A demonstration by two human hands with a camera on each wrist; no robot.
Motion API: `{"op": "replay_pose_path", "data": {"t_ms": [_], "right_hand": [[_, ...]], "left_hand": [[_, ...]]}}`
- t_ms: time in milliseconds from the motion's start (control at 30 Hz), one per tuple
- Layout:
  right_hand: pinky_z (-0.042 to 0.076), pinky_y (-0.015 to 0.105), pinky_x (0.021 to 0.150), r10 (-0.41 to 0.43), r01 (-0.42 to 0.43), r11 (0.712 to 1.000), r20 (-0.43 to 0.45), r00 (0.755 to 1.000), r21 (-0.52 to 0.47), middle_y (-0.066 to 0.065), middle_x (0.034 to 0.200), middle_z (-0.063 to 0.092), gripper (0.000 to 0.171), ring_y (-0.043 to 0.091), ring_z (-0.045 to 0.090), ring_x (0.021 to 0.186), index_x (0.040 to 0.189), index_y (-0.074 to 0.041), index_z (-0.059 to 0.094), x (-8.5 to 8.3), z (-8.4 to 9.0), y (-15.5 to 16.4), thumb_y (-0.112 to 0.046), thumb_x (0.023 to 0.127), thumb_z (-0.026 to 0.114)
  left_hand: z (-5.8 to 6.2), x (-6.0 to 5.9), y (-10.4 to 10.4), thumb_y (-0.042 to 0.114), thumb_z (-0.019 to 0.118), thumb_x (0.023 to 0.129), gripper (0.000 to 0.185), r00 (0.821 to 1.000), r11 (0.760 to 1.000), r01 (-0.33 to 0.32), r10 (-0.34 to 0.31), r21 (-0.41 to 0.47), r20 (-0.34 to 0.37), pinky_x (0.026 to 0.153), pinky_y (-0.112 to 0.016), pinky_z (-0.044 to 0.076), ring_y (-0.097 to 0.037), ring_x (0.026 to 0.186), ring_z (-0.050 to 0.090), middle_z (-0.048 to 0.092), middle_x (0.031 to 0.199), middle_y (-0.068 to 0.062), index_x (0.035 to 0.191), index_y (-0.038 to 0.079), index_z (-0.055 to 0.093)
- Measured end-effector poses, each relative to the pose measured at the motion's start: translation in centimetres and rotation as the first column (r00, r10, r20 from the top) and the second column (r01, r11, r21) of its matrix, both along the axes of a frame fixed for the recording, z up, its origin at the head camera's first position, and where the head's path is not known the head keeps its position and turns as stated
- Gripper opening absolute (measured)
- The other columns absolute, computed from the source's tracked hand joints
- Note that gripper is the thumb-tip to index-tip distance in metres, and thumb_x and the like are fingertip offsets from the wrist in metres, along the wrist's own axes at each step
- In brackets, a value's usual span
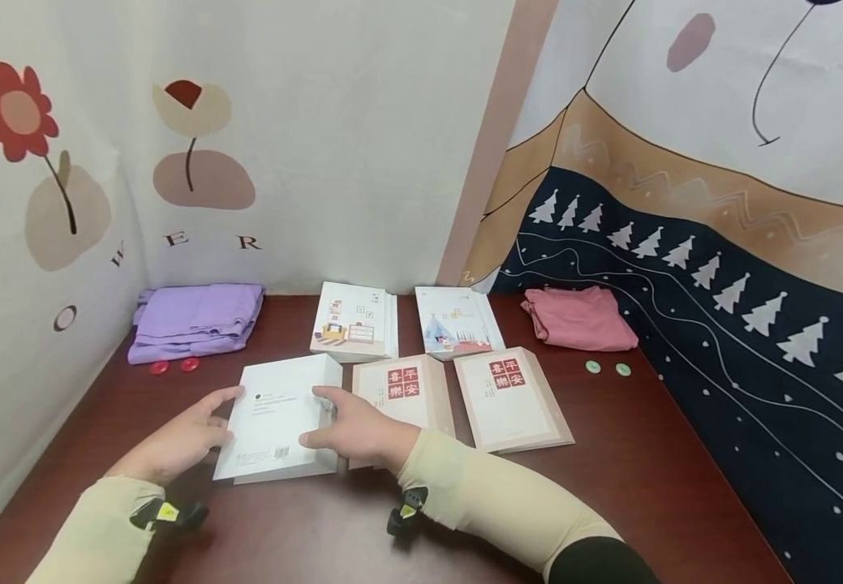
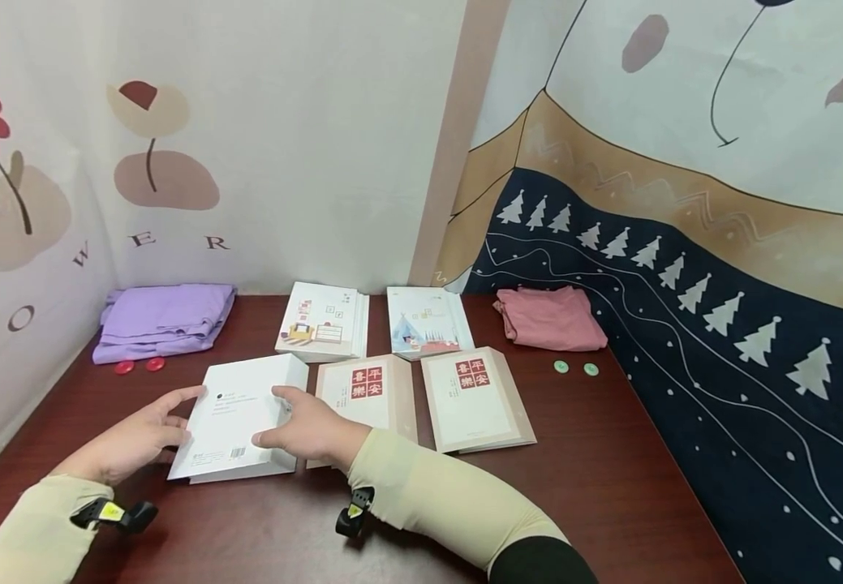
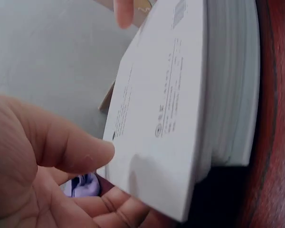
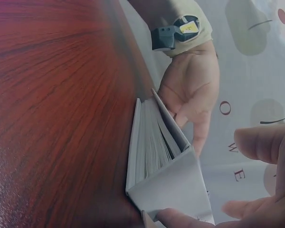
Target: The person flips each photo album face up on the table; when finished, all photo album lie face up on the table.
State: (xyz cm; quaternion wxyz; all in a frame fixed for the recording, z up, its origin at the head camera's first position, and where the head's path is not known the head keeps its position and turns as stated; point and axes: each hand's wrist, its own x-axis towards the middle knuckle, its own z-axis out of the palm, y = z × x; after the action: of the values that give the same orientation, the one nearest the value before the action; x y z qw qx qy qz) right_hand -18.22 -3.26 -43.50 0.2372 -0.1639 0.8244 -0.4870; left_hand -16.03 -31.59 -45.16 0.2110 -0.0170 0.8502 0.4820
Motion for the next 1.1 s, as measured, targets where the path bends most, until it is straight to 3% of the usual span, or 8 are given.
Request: {"op": "replay_pose_path", "data": {"t_ms": [233,633,900,1000,1100], "right_hand": [[0.04,0.038,0.121,-0.008,0.007,1.0,0.001,1.0,0.029,0.006,0.159,0.052,0.078,0.018,0.05,0.142,0.158,-0.014,0.048,0.1,0.1,-0.1,-0.023,0.089,0.083],[0.039,0.036,0.122,-0.004,0.005,0.999,-0.01,1.0,0.041,0.007,0.158,0.053,0.076,0.018,0.049,0.143,0.157,-0.012,0.05,-0.4,-0.3,-0.2,-0.024,0.089,0.083],[0.036,0.036,0.123,0.035,-0.035,0.999,-0.022,0.999,0.022,0.008,0.16,0.052,0.077,0.018,0.047,0.146,0.158,-0.009,0.049,-0.6,-0.6,0.0,-0.028,0.091,0.081],[0.043,0.032,0.117,0.03,-0.03,1.0,-0.035,0.999,-0.003,0.009,0.154,0.057,0.073,0.017,0.053,0.14,0.155,-0.008,0.052,-0.7,-0.5,0.2,-0.028,0.092,0.08],[0.054,0.028,0.1,-0.016,0.012,0.996,-0.043,0.999,-0.083,0.012,0.146,0.062,0.065,0.021,0.061,0.129,0.151,-0.007,0.056,-0.8,-0.4,0.2,-0.024,0.093,0.079]], "left_hand": [[0.7,-0.2,0.5,-0.002,0.054,0.093,0.083,1.0,0.996,-0.012,0.011,-0.09,-0.022,0.092,-0.048,0.056,-0.034,0.113,0.063,0.053,0.137,-0.035,0.165,-0.005,0.012],[0.0,0.3,-0.3,-0.002,0.055,0.097,0.077,0.999,1.0,-0.02,0.021,0.024,-0.042,0.09,-0.043,0.058,-0.03,0.112,0.065,0.058,0.134,-0.033,0.164,-0.004,0.018],[0.6,0.7,-0.1,-0.004,0.05,0.098,0.078,0.996,0.997,-0.061,0.064,0.044,-0.067,0.079,-0.036,0.059,-0.03,0.111,0.065,0.044,0.146,-0.039,0.167,0.001,0.014],[1.1,0.9,0.0,-0.005,0.048,0.099,0.076,0.992,0.992,-0.078,0.088,0.102,-0.091,0.075,-0.037,0.062,-0.027,0.104,0.069,0.046,0.144,-0.04,0.167,0.002,0.014],[1.6,1.1,0.2,-0.006,0.047,0.101,0.074,0.99,0.981,-0.08,0.099,0.176,-0.1,0.073,-0.039,0.063,-0.023,0.096,0.071,0.05,0.137,-0.039,0.167,0.001,0.013]]}}
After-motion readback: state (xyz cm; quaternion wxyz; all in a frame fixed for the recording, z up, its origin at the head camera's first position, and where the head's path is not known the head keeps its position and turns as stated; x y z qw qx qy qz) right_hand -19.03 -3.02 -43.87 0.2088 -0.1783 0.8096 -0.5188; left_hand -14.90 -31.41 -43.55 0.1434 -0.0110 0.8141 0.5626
